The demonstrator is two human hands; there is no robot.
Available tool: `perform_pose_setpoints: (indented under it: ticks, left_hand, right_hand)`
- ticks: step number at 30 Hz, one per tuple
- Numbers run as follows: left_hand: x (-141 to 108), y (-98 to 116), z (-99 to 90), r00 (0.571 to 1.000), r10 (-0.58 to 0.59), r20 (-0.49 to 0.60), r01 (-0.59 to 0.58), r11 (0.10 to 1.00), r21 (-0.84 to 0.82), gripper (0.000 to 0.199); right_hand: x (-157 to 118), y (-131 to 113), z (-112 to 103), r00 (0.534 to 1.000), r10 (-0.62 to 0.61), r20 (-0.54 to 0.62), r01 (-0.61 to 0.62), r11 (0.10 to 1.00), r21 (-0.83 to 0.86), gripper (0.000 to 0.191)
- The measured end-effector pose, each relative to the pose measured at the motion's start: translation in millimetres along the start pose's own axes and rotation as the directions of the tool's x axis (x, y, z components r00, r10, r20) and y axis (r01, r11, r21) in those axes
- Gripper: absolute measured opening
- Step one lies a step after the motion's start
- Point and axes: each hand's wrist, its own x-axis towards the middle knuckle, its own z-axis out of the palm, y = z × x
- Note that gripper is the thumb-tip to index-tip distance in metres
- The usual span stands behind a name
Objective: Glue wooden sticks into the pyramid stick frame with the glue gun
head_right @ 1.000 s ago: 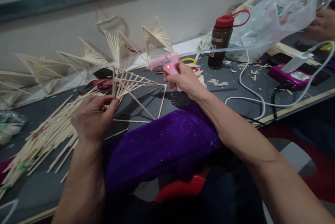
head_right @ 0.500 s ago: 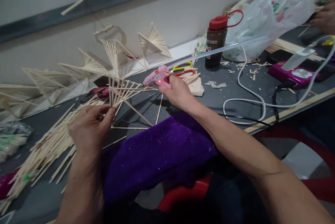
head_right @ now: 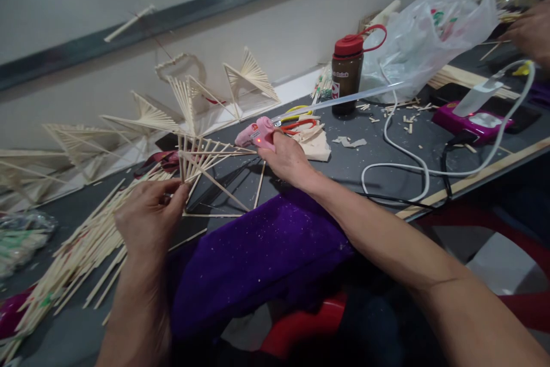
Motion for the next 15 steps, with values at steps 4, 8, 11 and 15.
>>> perform_pose_setpoints:
  ticks: [4,8,11,15]
  left_hand:
    - [-0.3,-0.7,0.6,1.000,-0.001,-0.009,0.001,1.000,0.005,0.015]
    - [-0.6,-0.2,0.3,1.000,-0.005,-0.005,0.005,1.000,0.011,0.016]
    - [-0.3,0.6,-0.2,1.000,-0.022,0.002,0.022,1.000,0.002,0.016]
    - [0.3,1.2,-0.7,0.999,-0.047,0.014,0.047,0.999,-0.009,0.015]
  right_hand:
    - [0.6,1.0,2.8,1.000,-0.019,-0.005,0.019,1.000,0.003,0.019]
    - [-0.3,0.2,3.5,1.000,-0.019,0.000,0.019,1.000,0.006,0.018]
    - [-0.9,0.1,3.3,1.000,-0.013,-0.009,0.013,1.000,0.006,0.017]
    - [-0.2,2.1,4.3,1.000,-0.014,-0.010,0.015,1.000,0.009,0.017]
